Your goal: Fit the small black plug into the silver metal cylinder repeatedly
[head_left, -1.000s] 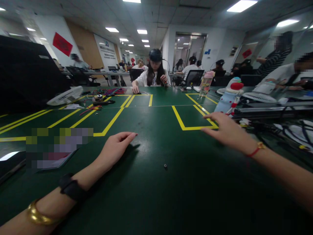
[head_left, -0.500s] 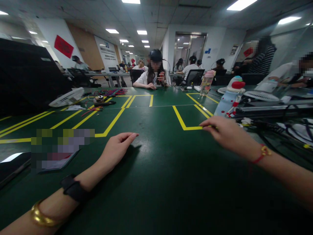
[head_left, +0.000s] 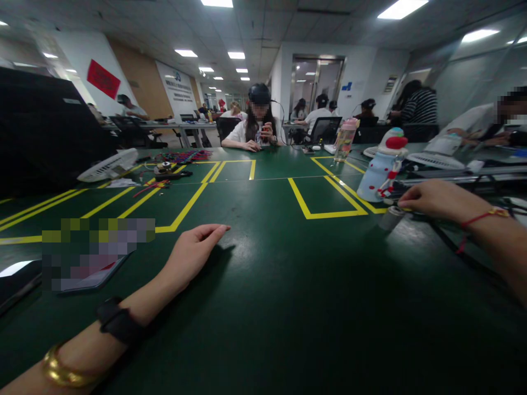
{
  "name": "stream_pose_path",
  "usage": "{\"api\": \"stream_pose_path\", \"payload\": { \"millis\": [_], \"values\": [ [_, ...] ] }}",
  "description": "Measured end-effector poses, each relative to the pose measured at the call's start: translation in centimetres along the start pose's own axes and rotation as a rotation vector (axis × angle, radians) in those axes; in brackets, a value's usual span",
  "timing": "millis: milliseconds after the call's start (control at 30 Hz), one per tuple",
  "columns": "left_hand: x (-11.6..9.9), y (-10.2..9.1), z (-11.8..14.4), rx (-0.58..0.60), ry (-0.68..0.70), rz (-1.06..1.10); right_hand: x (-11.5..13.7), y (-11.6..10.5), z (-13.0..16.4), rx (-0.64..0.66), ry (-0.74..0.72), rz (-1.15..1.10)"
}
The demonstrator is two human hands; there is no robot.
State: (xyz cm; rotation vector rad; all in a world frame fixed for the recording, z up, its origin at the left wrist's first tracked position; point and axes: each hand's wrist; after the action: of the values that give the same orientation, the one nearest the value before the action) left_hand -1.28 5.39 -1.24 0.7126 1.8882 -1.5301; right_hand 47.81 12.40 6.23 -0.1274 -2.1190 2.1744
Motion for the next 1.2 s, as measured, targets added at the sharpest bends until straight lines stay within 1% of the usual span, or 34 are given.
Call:
{"api": "stream_pose_path", "payload": {
  "millis": [133,267,767,900,967,1100,1200],
  "values": [
    [-0.1,0.0,0.0,0.003,0.000,0.013,0.3,-0.4,0.3,0.019,0.001,-0.011],
    [-0.3,0.1,0.0,0.002,-0.001,0.011,0.5,-0.7,0.6,0.010,0.010,-0.043],
    [-0.2,0.0,0.1,0.011,-0.008,0.008,1.4,-0.9,1.2,0.052,0.010,-0.113],
    [-0.2,0.0,0.1,0.011,-0.003,0.007,1.2,-0.8,1.0,0.045,0.034,-0.098],
    [-0.2,0.1,0.0,0.009,-0.014,0.006,0.9,-0.6,0.7,0.038,0.019,-0.099],
    [-0.3,0.1,0.0,0.008,-0.024,0.005,0.3,-0.2,0.3,0.056,-0.042,-0.171],
    [-0.4,0.0,0.1,0.006,-0.024,0.004,0.2,-0.4,0.5,0.074,-0.037,-0.219]
  ]
}}
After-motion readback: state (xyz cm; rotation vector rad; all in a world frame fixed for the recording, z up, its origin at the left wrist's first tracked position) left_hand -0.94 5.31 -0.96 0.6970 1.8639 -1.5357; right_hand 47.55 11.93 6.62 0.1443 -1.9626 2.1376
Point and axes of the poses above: each hand's wrist, its own z-axis away from the middle knuckle, its own y-axis out of the palm, x = y × z, and after that the axes turned 5 degrees about -z, right-handed
